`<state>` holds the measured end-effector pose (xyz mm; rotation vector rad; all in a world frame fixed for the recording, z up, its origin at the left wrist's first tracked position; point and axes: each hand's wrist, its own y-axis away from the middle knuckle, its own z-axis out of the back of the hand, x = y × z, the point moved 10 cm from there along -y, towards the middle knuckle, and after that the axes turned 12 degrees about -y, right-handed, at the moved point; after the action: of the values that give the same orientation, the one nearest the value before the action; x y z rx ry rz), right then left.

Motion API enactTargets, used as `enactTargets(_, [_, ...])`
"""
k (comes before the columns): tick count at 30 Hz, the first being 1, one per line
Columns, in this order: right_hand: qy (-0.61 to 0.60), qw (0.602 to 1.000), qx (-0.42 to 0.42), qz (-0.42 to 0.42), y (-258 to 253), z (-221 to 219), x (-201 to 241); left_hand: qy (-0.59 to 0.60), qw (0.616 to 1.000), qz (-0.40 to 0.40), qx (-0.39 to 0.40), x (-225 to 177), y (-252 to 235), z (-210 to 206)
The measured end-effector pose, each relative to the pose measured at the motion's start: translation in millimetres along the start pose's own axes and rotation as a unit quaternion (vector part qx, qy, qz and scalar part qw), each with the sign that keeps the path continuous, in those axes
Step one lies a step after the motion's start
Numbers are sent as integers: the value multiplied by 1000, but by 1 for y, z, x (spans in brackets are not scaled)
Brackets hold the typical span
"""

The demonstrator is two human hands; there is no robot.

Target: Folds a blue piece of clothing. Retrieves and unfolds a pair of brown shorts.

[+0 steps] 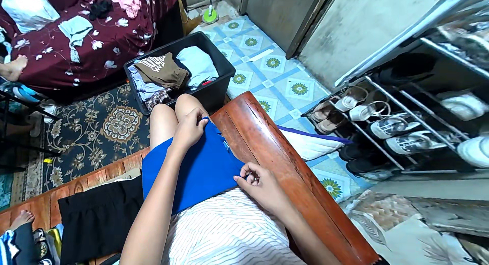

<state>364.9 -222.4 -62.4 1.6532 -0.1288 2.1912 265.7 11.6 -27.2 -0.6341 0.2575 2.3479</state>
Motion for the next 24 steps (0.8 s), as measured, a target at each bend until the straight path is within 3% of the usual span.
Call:
enactTargets(5, [10,999,-30,-4,-4,0,-19,-72,994,-31,-78,3,15,5])
enactTargets(7, [34,998,-52,13,-3,4,-17,-98,988,23,-118,21,44,35])
enactTargets(9, [26,997,-72,15,-5,10,-17,-91,970,144,-173,58,96,69])
enactTargets(11, [-4,998,-68,1,-12,10,-20,-26,934,282,-217,104,164,81])
enactTargets(14, [-17,998,-39,-38,-33,-1,-25,127,883,426,-150,154,237,40])
enactTargets(17, [10,999,-1,-44,-55,-13,-17,277,845,451,-76,157,255,3])
enactTargets(24, [-17,998,46,-44,-69,-27,-8,568,690,438,-99,159,250,-16])
